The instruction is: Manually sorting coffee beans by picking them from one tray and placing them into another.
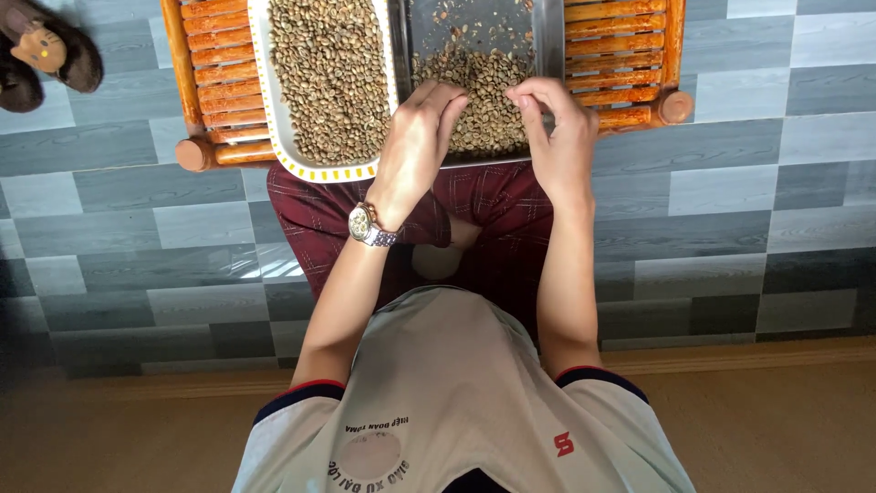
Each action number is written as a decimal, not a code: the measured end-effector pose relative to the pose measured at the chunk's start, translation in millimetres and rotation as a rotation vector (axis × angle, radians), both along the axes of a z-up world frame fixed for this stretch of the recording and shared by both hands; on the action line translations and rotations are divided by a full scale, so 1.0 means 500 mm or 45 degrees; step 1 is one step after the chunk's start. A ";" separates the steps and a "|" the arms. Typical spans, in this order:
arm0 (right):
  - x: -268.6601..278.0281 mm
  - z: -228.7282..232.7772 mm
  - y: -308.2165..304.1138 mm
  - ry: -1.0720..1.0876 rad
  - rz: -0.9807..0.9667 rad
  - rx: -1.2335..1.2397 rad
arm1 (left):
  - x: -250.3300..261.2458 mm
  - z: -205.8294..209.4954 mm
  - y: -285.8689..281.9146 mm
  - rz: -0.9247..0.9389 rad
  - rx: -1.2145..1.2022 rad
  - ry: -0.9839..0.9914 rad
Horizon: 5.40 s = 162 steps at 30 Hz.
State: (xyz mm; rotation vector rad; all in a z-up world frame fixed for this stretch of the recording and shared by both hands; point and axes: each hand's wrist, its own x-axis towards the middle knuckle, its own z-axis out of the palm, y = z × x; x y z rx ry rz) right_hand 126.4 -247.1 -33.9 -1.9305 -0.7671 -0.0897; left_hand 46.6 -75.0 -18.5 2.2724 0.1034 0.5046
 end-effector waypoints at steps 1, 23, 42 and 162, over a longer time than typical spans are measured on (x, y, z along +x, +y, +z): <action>-0.003 0.006 -0.001 0.000 -0.001 0.001 | 0.000 0.003 -0.001 -0.001 0.001 0.000; -0.025 -0.012 0.095 -0.189 0.160 -0.136 | -0.183 0.008 0.254 0.447 0.524 0.212; -0.053 -0.066 0.385 -0.595 0.431 -0.558 | -0.131 -0.084 0.268 0.501 0.647 0.202; -0.044 -0.003 0.062 -0.201 0.060 -0.201 | -0.060 -0.031 0.310 0.384 0.527 0.128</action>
